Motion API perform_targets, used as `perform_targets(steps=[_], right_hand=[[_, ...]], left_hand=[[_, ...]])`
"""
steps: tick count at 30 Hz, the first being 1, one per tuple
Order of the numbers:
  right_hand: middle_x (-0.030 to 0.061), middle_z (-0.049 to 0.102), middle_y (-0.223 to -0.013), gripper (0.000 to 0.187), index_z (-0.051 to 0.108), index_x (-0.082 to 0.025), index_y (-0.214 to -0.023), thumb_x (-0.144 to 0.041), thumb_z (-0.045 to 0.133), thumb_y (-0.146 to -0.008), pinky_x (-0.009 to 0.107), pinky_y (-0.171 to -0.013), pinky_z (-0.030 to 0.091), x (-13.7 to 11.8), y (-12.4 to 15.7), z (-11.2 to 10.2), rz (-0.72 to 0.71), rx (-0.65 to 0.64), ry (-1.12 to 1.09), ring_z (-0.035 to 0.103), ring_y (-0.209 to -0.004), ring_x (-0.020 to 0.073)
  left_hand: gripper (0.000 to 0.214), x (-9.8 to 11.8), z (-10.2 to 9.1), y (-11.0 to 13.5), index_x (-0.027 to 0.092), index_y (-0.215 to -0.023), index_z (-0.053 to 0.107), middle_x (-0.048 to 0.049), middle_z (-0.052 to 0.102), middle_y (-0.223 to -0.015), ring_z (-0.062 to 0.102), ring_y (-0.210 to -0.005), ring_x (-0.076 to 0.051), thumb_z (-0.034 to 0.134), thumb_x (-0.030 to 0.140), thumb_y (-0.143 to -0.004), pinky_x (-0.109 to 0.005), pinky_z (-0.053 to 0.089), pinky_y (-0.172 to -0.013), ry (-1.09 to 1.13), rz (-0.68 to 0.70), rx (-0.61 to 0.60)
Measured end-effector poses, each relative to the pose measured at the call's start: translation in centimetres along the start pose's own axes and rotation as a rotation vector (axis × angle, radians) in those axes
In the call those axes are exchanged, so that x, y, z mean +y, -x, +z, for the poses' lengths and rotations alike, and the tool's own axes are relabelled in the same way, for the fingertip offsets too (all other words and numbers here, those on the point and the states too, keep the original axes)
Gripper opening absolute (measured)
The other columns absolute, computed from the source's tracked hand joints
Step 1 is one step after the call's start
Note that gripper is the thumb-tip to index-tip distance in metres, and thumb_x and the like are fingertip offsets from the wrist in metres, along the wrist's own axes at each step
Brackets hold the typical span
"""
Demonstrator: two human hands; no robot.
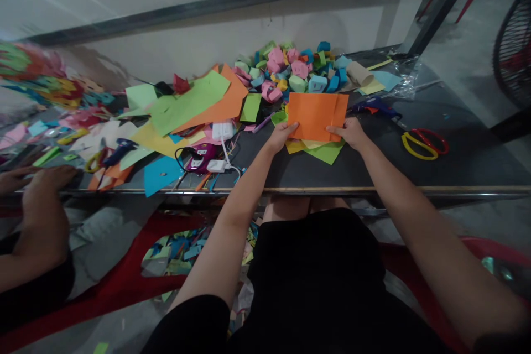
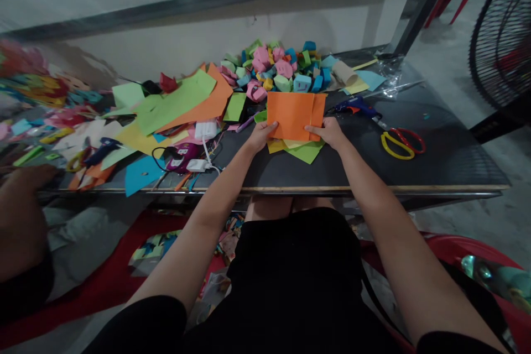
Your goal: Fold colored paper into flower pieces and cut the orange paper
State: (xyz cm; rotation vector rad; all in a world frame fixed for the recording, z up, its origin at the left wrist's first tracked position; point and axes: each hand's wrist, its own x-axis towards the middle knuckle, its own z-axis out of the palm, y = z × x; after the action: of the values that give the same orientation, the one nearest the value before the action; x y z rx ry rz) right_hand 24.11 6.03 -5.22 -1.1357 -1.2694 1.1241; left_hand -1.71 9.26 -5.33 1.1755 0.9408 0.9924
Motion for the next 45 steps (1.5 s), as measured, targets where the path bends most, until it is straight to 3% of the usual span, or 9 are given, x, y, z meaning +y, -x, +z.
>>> perform_targets(steps=[5,13,18,23,26,29,34,41,45], right_hand=[[0.0077,0.081,-0.089,0.050,0.079,-0.020,-0.081,-0.062,0.090,-0.056,0.039,-0.083,0.065,-0.2,0.0,0.0,-0.008,-0.006,-0.065,0.078,-0.092,0.0284],[0.0050,0.082,-0.090,0.048,0.081,-0.022,-0.081,-0.059,0.092,-0.053,0.042,-0.089,0.063,-0.5,0.2,0.1,-0.039,-0.006,-0.047,0.077,-0.098,0.0292],[0.0051,0.082,-0.090,0.051,0.081,-0.022,-0.081,-0.063,0.091,-0.052,0.040,-0.086,0.064,-0.4,0.3,0.2,-0.063,0.034,-0.018,0.078,-0.094,0.0283],[0.0074,0.082,-0.091,0.061,0.080,-0.020,-0.083,-0.070,0.090,-0.049,0.039,-0.082,0.065,-0.2,0.2,0.4,-0.078,0.106,0.010,0.078,-0.089,0.0283],[0.0078,0.080,-0.084,0.063,0.079,-0.019,-0.082,-0.074,0.087,-0.052,0.037,-0.072,0.065,-0.4,0.3,0.5,-0.071,0.114,0.040,0.077,-0.079,0.0263],[0.0074,0.075,-0.070,0.061,0.077,-0.018,-0.081,-0.073,0.086,-0.055,0.035,-0.059,0.063,-0.7,0.4,0.7,-0.015,0.029,0.088,0.074,-0.063,0.0234],[0.0079,0.069,-0.058,0.057,0.073,-0.016,-0.071,-0.070,0.087,-0.057,0.033,-0.057,0.061,-1.0,0.8,0.9,0.014,-0.004,0.157,0.068,-0.054,0.0194],[0.0113,0.080,-0.097,0.061,0.078,-0.016,-0.093,-0.052,0.095,-0.048,0.042,-0.072,0.066,-0.8,0.6,0.6,-0.065,-0.003,0.247,0.075,-0.084,0.0302],[0.0115,0.079,-0.085,0.045,0.078,-0.014,-0.081,-0.044,0.095,-0.052,0.042,-0.071,0.066,-0.8,0.6,0.6,-0.027,-0.012,0.313,0.076,-0.082,0.0317]], left_hand=[[0.041,-0.3,0.0,-0.3,0.012,-0.099,0.073,-0.0086,0.078,-0.086,0.074,-0.072,-0.017,0.080,0.050,-0.084,-0.024,0.060,-0.060,-0.021,0.025,0.036],[0.040,-0.3,0.1,-0.3,0.012,-0.098,0.072,-0.0090,0.078,-0.086,0.075,-0.074,-0.018,0.076,0.051,-0.087,-0.025,0.062,-0.062,-0.045,0.040,0.045],[0.044,-0.3,0.1,-0.2,0.013,-0.098,0.073,-0.0103,0.079,-0.093,0.075,-0.079,-0.020,0.081,0.052,-0.080,-0.028,0.063,-0.068,-0.048,0.041,0.036],[0.049,0.1,0.2,0.4,0.013,-0.099,0.073,-0.0084,0.079,-0.101,0.073,-0.077,-0.015,0.096,0.030,-0.060,-0.024,0.060,-0.067,-0.073,0.070,-0.036],[0.039,0.2,0.5,0.3,0.013,-0.096,0.072,-0.0067,0.078,-0.096,0.070,-0.070,-0.011,0.093,0.022,-0.064,-0.021,0.057,-0.063,-0.067,0.075,0.017],[0.029,0.2,0.7,0.2,0.013,-0.092,0.071,-0.0061,0.077,-0.092,0.069,-0.068,-0.010,0.089,0.019,-0.069,-0.022,0.057,-0.064,-0.041,0.075,0.107],[0.027,0.3,1.0,0.3,0.011,-0.091,0.072,-0.0057,0.078,-0.092,0.069,-0.070,-0.010,0.088,0.016,-0.070,-0.021,0.056,-0.063,-0.025,0.058,0.147],[0.029,0.6,1.1,0.7,0.011,-0.095,0.073,-0.0085,0.078,-0.099,0.073,-0.076,-0.013,0.087,0.017,-0.071,-0.024,0.059,-0.067,-0.038,0.082,0.147],[0.035,0.5,1.0,0.7,0.011,-0.097,0.073,-0.0101,0.078,-0.104,0.072,-0.079,-0.014,0.090,0.022,-0.068,-0.023,0.060,-0.067,-0.065,0.104,0.163]])
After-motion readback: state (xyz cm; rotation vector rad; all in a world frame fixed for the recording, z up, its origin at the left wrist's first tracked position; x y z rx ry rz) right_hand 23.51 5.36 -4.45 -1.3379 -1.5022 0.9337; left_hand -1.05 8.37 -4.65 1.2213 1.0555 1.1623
